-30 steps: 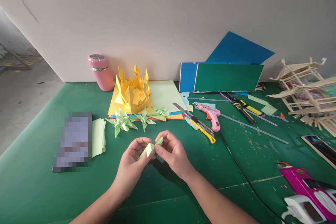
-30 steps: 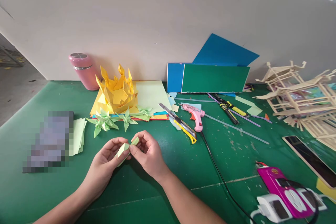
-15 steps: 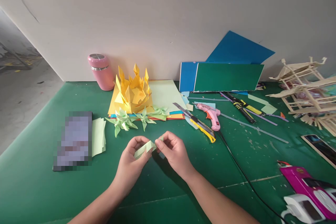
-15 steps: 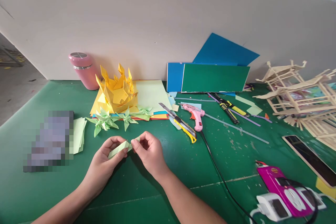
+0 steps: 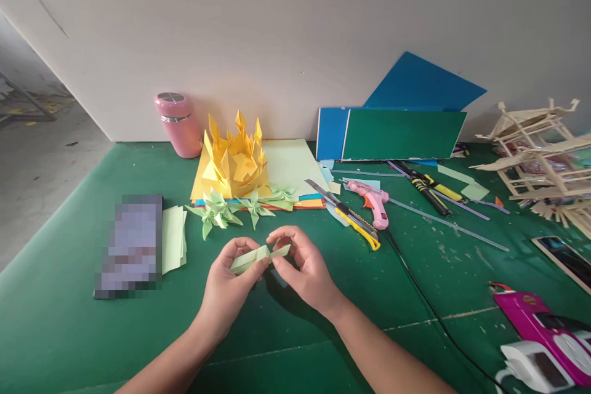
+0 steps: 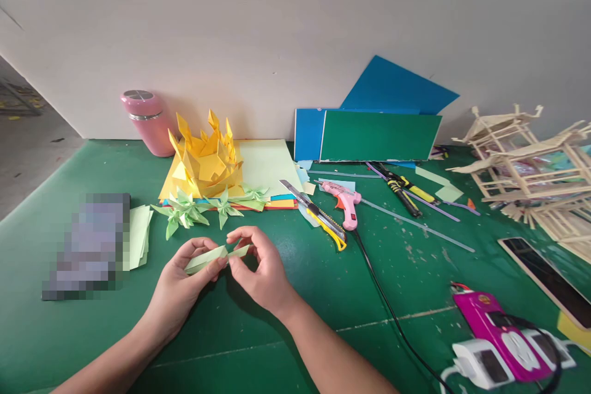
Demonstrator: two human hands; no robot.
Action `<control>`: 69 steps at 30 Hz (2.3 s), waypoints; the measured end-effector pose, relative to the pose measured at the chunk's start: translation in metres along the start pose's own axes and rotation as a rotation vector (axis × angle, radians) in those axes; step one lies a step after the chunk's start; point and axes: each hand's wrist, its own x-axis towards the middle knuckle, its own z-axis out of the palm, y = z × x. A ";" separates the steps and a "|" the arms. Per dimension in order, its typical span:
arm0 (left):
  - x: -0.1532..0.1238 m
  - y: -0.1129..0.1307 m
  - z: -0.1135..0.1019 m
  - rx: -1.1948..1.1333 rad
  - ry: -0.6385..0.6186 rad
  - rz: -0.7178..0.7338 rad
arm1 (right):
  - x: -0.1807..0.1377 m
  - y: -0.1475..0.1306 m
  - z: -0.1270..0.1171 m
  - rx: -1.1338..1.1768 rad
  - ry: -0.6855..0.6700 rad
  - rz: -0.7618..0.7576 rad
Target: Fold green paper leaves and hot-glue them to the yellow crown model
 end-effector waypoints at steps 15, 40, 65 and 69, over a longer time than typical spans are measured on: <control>0.002 0.004 0.001 -0.185 -0.009 -0.059 | -0.001 -0.001 -0.003 -0.004 -0.078 -0.101; 0.003 0.001 0.000 -0.159 -0.044 0.045 | 0.002 0.008 0.001 0.303 -0.032 0.203; 0.002 -0.002 0.001 -0.239 -0.074 0.037 | -0.002 0.006 0.005 0.172 -0.076 0.182; 0.004 -0.002 0.002 -0.279 -0.069 0.033 | -0.003 0.007 0.005 0.139 -0.108 0.172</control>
